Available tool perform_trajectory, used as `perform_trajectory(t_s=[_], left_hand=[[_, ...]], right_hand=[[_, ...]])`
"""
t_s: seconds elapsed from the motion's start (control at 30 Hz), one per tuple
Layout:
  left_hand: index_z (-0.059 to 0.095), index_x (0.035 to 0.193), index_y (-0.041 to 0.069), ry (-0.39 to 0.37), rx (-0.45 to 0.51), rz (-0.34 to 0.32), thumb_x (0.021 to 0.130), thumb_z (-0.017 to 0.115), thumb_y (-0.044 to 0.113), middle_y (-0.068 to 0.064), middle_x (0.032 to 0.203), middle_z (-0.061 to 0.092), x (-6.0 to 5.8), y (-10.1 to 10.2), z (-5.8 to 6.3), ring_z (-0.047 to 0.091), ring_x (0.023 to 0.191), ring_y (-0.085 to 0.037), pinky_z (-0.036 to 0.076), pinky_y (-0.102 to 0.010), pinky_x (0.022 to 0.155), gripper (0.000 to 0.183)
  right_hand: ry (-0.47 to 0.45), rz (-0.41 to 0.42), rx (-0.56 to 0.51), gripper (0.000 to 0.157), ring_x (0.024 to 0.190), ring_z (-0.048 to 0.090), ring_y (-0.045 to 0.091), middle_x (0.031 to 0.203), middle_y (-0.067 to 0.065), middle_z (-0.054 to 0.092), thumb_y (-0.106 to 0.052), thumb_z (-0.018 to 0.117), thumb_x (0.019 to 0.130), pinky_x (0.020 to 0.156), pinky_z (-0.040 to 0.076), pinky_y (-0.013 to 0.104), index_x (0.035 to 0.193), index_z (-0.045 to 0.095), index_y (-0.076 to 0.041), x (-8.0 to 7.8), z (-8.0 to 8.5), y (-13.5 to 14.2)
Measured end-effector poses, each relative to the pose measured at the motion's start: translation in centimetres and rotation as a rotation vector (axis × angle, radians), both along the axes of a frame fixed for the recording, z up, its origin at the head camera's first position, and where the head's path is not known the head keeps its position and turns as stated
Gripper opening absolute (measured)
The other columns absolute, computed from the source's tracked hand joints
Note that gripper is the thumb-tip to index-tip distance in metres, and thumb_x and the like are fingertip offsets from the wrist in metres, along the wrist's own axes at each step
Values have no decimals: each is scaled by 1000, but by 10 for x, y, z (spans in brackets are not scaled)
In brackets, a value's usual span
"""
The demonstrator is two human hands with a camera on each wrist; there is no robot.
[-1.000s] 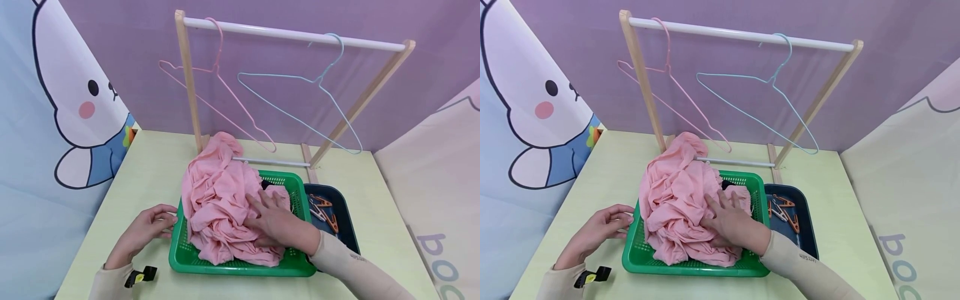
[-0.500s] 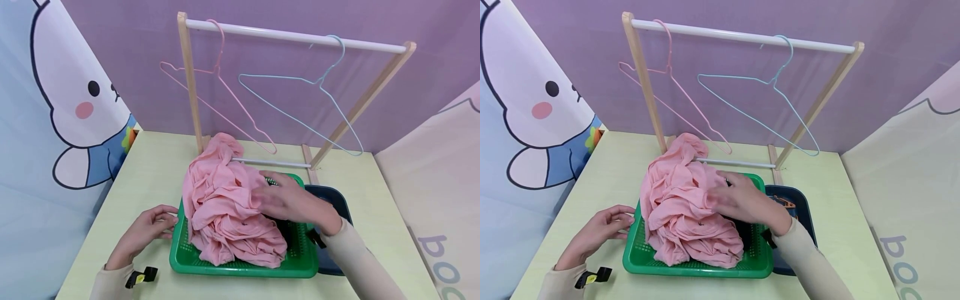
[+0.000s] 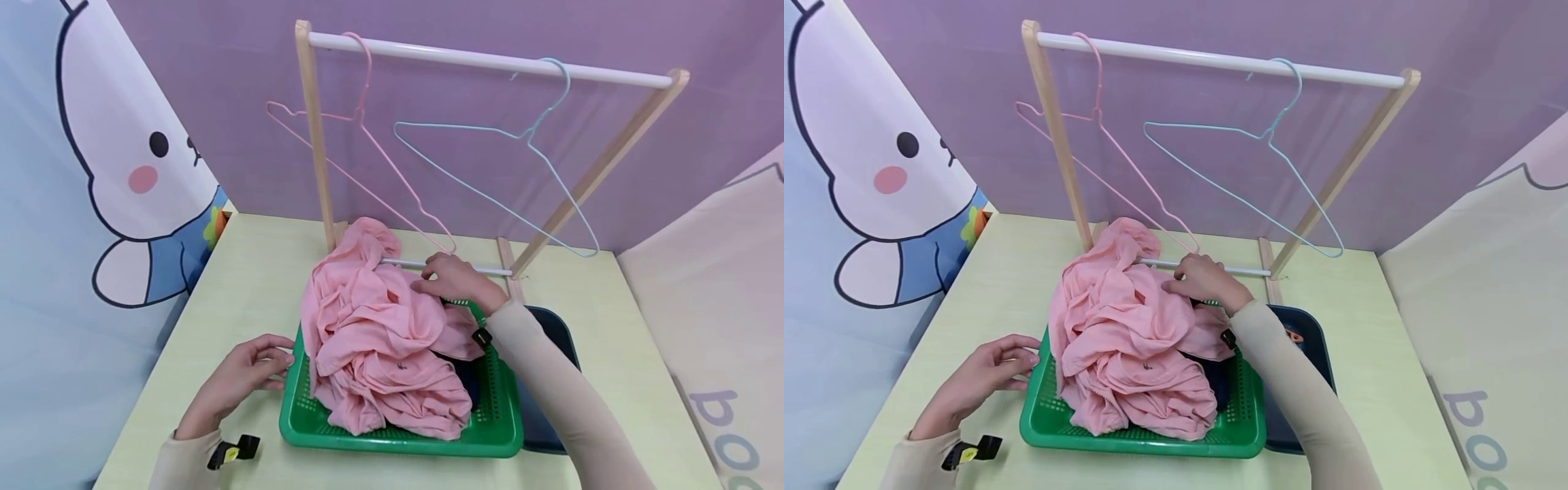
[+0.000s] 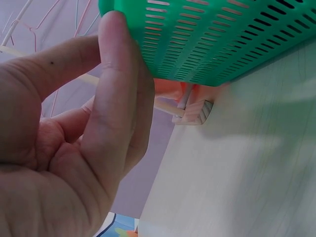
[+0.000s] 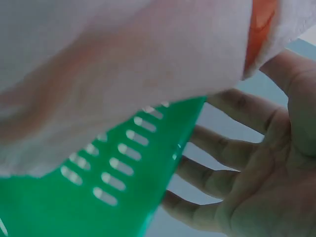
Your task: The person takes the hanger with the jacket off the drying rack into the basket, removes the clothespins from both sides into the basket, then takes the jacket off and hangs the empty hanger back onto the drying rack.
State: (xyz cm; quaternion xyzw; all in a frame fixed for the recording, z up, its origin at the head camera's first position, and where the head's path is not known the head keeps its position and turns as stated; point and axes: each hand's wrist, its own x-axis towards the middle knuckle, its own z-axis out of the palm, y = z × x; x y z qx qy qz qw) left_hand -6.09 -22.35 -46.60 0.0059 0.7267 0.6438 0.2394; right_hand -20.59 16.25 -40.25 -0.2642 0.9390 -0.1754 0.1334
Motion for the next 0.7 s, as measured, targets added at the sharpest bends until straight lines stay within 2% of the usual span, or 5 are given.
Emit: perform_trajectory(t_s=[0.07,0.17,0.4,0.53,0.7], left_hand=[[50,132,-10,0,0,-4,100,62,10,-17,101,64,0,0,0,70,90,-29,61,-43,74,39],[51,131,-10,2,-1,-6,100,63,11,-17,100,64,-1,0,-1,69,89,-28,61,-43,73,40],[51,131,-10,8,3,1,99,65,14,-18,100,64,-1,0,0,69,88,-28,61,-43,73,42],[51,131,-10,8,1,3,99,64,12,-17,99,64,0,1,0,69,88,-27,61,-43,73,41],[51,131,-10,12,-1,3,99,64,12,-17,99,64,1,1,0,69,88,-27,61,-43,73,41]], right_hand=[[-11,-2,-35,22,109,57,32,114,16,64,-30,68,94,83,51,51,93,77,-10,-3,-3,-1],[9,-23,-65,18,125,50,31,128,18,60,-27,71,92,93,46,60,100,77,-11,-4,-4,-2],[157,-57,-112,8,129,48,32,133,13,59,-17,71,90,84,47,65,93,77,-13,0,-1,-5],[245,-53,-137,8,130,44,33,136,11,56,-17,71,93,84,44,64,97,77,-14,18,6,-4],[424,-8,-227,7,126,43,40,136,14,55,-13,77,90,94,37,65,97,77,-13,59,20,8]])
